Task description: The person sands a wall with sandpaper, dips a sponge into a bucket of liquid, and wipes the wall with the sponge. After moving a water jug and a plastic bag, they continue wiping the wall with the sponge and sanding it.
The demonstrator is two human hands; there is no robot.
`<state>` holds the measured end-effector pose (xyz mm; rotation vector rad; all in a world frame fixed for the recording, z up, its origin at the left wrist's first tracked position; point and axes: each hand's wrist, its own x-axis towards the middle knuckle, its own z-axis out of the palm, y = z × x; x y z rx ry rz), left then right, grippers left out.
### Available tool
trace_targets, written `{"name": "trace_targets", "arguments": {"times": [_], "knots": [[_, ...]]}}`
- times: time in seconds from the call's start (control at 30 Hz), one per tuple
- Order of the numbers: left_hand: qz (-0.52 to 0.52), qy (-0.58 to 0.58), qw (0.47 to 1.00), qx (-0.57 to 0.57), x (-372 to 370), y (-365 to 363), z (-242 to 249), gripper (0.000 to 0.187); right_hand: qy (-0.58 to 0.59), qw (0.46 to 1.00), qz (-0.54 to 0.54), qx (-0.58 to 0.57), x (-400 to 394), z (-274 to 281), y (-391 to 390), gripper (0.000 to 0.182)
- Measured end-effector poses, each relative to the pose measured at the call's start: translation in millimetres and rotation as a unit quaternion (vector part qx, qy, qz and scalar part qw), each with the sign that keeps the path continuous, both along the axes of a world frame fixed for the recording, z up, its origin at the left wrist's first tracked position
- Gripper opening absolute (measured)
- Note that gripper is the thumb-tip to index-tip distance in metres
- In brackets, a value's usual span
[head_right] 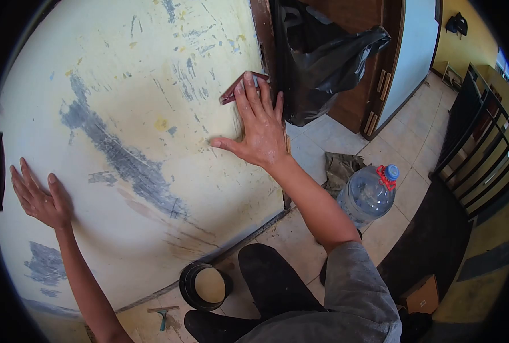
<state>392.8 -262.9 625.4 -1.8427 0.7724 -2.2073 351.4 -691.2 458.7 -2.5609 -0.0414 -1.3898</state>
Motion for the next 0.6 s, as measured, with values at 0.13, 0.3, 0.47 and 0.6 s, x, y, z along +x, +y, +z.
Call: {"name": "trace_targets", "arguments": {"times": [0.13, 0.3, 0.47, 0.6], "knots": [[0.031, 0.007, 0.998, -0.058, -0.8, -11.6, -16.8, 0.061, -0.02, 0.993, 0.038, 0.112, 1.3, -56.9, 19.0, 0.119], [0.056, 0.04, 0.991, -0.118, -0.4, -17.8, -25.4, 0.068, 0.1, 0.995, -0.005, 0.0, -12.2, -181.3, 27.8, 0.118], [0.053, 0.041, 0.99, -0.123, -0.1, -19.1, -25.3, 0.069, 0.008, 1.0, 0.018, -0.017, 3.5, -22.3, 2.9, 0.116], [0.046, 0.04, 0.99, -0.13, 0.6, -18.4, -24.3, 0.068, -0.053, 0.998, 0.006, 0.021, 14.2, 50.1, 9.2, 0.12]]}}
